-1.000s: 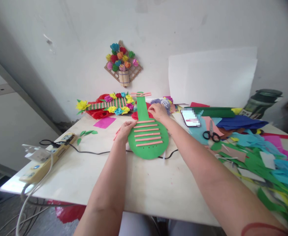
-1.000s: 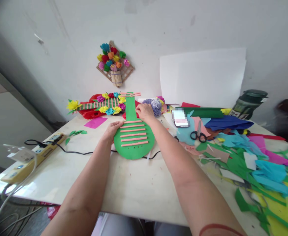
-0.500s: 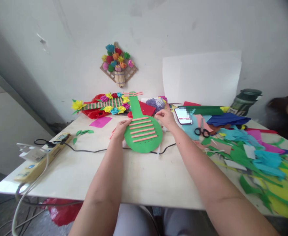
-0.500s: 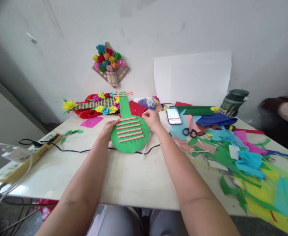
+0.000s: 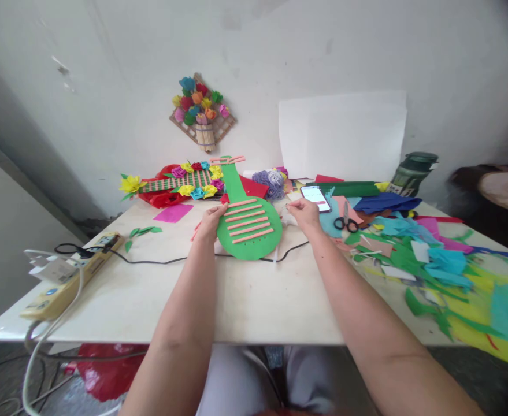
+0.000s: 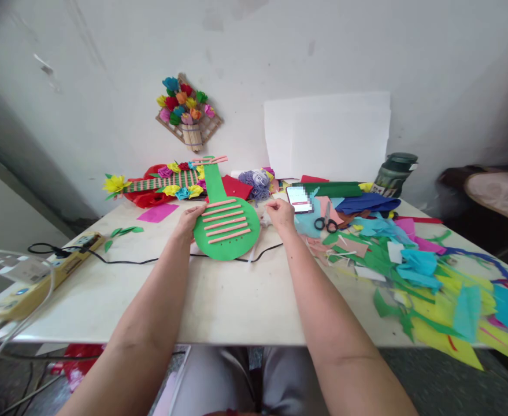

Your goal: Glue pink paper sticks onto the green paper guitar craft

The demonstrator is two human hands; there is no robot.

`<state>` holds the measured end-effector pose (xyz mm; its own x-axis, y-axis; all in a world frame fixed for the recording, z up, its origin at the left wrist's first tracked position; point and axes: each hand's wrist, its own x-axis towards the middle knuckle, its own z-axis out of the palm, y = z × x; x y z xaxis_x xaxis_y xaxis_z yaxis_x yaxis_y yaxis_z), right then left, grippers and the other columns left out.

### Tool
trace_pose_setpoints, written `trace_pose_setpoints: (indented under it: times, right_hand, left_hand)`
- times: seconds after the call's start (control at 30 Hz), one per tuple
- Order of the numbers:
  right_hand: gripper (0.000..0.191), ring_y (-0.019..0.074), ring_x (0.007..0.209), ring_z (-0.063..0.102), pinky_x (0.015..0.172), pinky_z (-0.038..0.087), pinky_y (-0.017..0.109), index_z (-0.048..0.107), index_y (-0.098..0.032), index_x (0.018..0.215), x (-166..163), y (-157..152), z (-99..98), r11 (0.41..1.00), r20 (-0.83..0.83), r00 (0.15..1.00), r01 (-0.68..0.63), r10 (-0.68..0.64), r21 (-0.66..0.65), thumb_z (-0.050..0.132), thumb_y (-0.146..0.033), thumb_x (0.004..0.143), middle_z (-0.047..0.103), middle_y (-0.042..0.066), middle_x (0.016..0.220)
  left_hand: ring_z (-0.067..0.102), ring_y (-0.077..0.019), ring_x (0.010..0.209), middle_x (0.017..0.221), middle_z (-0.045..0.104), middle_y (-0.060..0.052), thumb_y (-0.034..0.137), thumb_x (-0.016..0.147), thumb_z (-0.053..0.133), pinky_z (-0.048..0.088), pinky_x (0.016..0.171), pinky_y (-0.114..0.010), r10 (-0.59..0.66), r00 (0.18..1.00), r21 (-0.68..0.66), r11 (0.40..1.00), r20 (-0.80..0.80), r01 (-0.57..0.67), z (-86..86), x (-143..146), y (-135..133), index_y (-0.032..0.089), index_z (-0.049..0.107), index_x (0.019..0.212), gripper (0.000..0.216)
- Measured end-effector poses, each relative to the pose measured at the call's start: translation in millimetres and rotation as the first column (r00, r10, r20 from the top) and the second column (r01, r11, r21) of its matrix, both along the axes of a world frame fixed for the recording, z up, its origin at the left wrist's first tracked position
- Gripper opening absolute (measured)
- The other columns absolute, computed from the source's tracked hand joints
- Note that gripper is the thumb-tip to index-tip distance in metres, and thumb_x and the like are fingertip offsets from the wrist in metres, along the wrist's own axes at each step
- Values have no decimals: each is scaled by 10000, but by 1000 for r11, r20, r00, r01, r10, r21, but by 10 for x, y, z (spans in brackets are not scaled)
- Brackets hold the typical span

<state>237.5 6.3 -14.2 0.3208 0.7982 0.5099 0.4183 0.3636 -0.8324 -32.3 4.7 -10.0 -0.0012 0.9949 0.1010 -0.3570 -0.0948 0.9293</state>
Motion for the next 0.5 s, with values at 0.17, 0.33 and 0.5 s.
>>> trace_pose_setpoints:
  times: [0.17, 0.33, 0.5]
  right_hand:
    - [95, 176, 626, 601, 642, 470, 297, 636, -165, 621, 57, -56, 79, 997, 15, 997, 71, -71, 22, 609, -255, 608, 656, 33, 625]
    - [109, 163, 634, 608, 625, 483, 284, 660, -166, 713, -13, -66, 107, 997, -31, 999, -40, 42, 62, 594, -189, 630, 673, 32, 680]
    - [105, 158, 705, 616, 699, 470, 281, 688, -186, 698, -259, -151, 134, 949, 268, 938, -268, 218, 164, 591, -146, 696, 690, 34, 742]
  left_hand:
    - [648, -203, 604, 641, 673, -41, 349, 576, 749, 519, 612, -325, 23, 1000, -15, 1000, 0, -23, 13, 9, -9, 131, 639, 759, 305]
    - [639, -199, 582, 632, 669, -38, 361, 579, 749, 513, 595, -322, 8, 1000, 7, 1000, -16, -8, 42, 11, -27, 132, 638, 754, 309]
    - [631, -191, 567, 620, 663, -27, 366, 581, 748, 504, 582, -312, -2, 999, 8, 1000, -40, 2, 71, 16, -29, 141, 620, 723, 296]
